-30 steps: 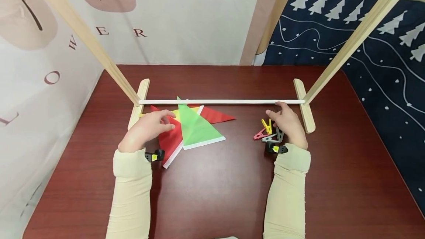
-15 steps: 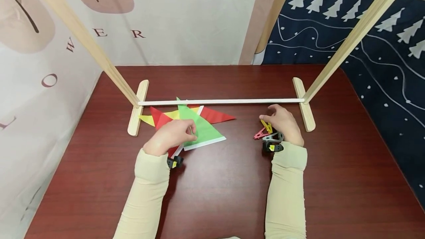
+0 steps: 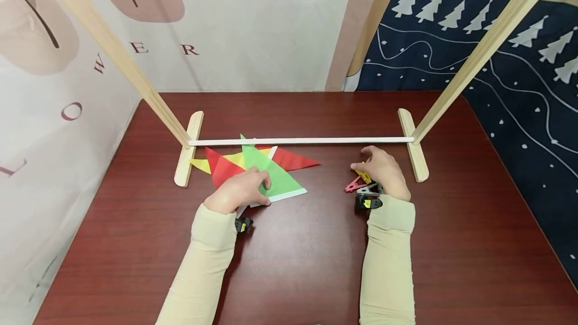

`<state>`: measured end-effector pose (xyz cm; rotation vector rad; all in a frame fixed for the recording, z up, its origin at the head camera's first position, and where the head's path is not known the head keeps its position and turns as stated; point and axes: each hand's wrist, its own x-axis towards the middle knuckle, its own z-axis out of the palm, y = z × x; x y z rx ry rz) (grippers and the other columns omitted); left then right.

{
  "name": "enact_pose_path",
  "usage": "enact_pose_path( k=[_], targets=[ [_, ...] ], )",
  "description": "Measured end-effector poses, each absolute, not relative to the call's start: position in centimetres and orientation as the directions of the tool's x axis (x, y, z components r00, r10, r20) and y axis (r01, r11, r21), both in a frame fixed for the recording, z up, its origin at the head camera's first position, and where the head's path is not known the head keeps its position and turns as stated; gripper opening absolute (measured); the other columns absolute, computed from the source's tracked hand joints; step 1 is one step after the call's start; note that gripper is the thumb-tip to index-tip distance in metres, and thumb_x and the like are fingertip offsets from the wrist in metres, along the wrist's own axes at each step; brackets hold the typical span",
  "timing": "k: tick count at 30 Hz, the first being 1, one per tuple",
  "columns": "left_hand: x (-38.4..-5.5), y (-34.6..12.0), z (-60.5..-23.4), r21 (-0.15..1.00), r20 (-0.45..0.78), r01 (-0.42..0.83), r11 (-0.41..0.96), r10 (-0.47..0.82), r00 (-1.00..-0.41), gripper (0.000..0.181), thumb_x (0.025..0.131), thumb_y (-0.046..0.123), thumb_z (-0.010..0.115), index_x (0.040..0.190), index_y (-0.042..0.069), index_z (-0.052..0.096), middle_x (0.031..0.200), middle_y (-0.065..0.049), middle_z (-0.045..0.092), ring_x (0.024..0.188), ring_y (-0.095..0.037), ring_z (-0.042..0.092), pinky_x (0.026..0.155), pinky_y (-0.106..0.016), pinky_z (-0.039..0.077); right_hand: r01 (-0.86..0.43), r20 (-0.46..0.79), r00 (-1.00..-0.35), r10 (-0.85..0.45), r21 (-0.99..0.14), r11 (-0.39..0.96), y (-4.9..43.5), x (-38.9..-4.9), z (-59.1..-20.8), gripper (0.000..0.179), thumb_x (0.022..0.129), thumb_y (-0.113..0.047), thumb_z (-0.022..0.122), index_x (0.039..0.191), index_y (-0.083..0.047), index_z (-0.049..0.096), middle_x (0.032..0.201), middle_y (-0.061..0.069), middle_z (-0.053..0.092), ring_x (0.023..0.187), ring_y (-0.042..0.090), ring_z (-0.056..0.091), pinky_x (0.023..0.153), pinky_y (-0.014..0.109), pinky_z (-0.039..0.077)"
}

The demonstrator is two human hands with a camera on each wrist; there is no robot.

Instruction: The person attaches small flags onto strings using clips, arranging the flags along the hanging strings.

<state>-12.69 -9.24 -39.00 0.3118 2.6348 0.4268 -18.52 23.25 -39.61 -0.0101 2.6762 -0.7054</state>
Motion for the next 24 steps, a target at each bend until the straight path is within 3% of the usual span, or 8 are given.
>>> enact_pose_path(
  k=[15, 24],
  targets=[
    [-12.55, -9.03, -39.43, 0.279, -0.372, 0.164, 0.946, 0.264, -0.890, 0.024, 0.072, 0.029, 0.074, 0.086, 0.021, 0.056, 0.088, 0.002, 0.046, 0.075, -0.013, 0.048, 0.061, -0.033, 0.041, 0.098, -0.359, -0.929, -0.089, -0.472, 0.876, 22.99, -18.33, -39.88, 0.066, 0.082, -0.040, 0.064, 0.133, -0.003, 0.042, 0.102, 0.018, 0.052, 0.088, 0.029, 0.049, 0.069, 0.036, 0.041],
    [-12.62, -9.27, -39.48, 0.287, -0.332, 0.142, 0.947, 0.237, -0.913, 0.008, 0.077, 0.018, 0.062, 0.084, 0.019, 0.059, 0.088, 0.002, 0.048, 0.077, -0.012, 0.049, 0.061, -0.034, 0.043, 0.106, -0.375, -0.923, -0.084, -0.460, 0.882, 22.89, -18.25, -39.90, 0.067, 0.082, -0.039, 0.065, 0.134, -0.005, 0.041, 0.106, 0.018, 0.052, 0.091, 0.030, 0.048, 0.072, 0.040, 0.042]
  ],
)
